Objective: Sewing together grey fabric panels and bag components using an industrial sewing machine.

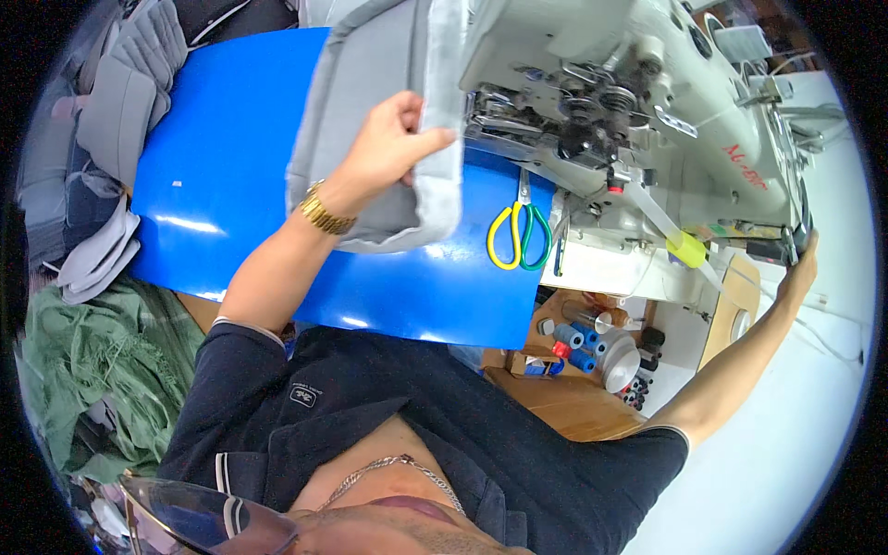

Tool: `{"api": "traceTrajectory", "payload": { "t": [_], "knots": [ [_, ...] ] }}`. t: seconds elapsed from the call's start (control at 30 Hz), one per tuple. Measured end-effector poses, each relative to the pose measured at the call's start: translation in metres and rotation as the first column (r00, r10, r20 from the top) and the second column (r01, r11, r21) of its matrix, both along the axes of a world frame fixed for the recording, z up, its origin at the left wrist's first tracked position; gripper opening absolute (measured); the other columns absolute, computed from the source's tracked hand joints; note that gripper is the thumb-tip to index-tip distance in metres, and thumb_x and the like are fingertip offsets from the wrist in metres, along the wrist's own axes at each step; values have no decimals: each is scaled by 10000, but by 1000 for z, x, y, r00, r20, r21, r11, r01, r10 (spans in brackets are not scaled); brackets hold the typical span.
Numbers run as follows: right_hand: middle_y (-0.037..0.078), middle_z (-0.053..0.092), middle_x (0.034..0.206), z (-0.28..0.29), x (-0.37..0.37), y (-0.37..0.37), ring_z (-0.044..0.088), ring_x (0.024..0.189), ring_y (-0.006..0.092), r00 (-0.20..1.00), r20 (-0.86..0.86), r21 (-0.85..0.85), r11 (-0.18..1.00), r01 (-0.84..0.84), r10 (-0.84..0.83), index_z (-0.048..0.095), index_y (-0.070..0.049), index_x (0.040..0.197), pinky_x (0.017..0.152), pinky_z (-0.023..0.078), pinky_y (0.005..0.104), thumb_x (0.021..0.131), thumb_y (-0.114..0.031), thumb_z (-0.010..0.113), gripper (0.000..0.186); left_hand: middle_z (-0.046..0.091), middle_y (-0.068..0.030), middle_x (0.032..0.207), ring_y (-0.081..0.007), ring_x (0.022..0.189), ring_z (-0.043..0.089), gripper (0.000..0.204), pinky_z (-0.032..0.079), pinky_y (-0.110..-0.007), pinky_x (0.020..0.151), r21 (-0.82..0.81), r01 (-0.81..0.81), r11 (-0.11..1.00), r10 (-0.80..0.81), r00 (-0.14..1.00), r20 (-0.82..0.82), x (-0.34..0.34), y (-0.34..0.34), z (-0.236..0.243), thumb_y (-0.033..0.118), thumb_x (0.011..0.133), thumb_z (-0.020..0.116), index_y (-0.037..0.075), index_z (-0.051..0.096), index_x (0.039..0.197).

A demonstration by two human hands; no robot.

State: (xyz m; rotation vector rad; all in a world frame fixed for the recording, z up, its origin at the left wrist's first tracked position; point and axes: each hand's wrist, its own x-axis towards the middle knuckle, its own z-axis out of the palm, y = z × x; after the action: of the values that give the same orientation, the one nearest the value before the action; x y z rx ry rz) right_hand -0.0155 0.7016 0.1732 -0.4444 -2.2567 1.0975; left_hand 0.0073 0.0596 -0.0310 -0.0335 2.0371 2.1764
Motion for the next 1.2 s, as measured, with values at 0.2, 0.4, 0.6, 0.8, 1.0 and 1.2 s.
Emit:
{"api": "traceTrajectory", "payload": {
  "t": [0.2, 0.4, 0.6, 0.8, 1.0, 1.2],
  "knots": [
    [149, 635, 1112, -46, 7, -9, 630, 991, 226, 948, -315, -292, 955, -45, -52, 583, 73, 1192, 862, 517, 348, 991, -449, 487, 568, 609, -53, 771, -94, 541, 575, 405, 480, -247, 395, -36, -68, 997, 69, 997, 25, -7, -16, -36, 184, 805, 752, -46, 536, 1060],
    [169, 595, 1224, -42, 9, 2, 614, 1069, 240, 985, -157, -245, 964, -104, 66, 496, 70, 1282, 885, 526, 371, 1010, -437, 461, 576, 594, -65, 818, -134, 586, 611, 502, 504, -266, 405, -122, -135, 983, 127, 989, -72, -31, -4, -58, 200, 779, 755, -63, 515, 1133],
    [196, 534, 1318, -71, 35, -42, 525, 1210, 297, 949, -312, -367, 916, -161, 42, 456, 29, 1338, 1002, 435, 438, 1014, -458, 426, 586, 641, -179, 892, -264, 739, 643, 403, 503, -399, 670, -536, 198, 821, -269, 961, -57, 18, -19, -44, 175, 720, 684, 20, 574, 1076],
    [205, 633, 1163, -152, 114, -196, 620, 1101, 270, 925, -380, -123, 989, -80, 28, 525, 55, 1236, 975, 489, 388, 975, -129, 543, 320, 593, -130, 928, -332, 895, 579, 330, 456, -443, 782, -850, -13, 527, -355, 905, -234, 114, -119, -61, 99, 705, 651, 78, 619, 1032],
    [102, 681, 1094, -225, 163, -471, 638, 1041, 232, 580, 61, 167, 564, -809, 813, 668, -50, 1108, 911, 492, 347, 827, -76, 702, 285, 580, -78, 955, -274, 938, 548, 297, 406, -397, 765, -920, -163, 357, -434, 843, -318, 176, -138, -62, 33, 725, 624, 100, 647, 1014],
    [89, 675, 1015, -261, 159, -515, 630, 955, 285, 290, 239, 342, 199, -918, 927, 687, -61, 997, 830, 509, 396, 800, -113, 686, 204, 638, -65, 1076, -257, 957, 604, 298, 473, -374, 811, -868, -180, 463, -438, 805, -400, 197, -130, -62, 171, 805, 712, 106, 657, 1091]
  ]
}}
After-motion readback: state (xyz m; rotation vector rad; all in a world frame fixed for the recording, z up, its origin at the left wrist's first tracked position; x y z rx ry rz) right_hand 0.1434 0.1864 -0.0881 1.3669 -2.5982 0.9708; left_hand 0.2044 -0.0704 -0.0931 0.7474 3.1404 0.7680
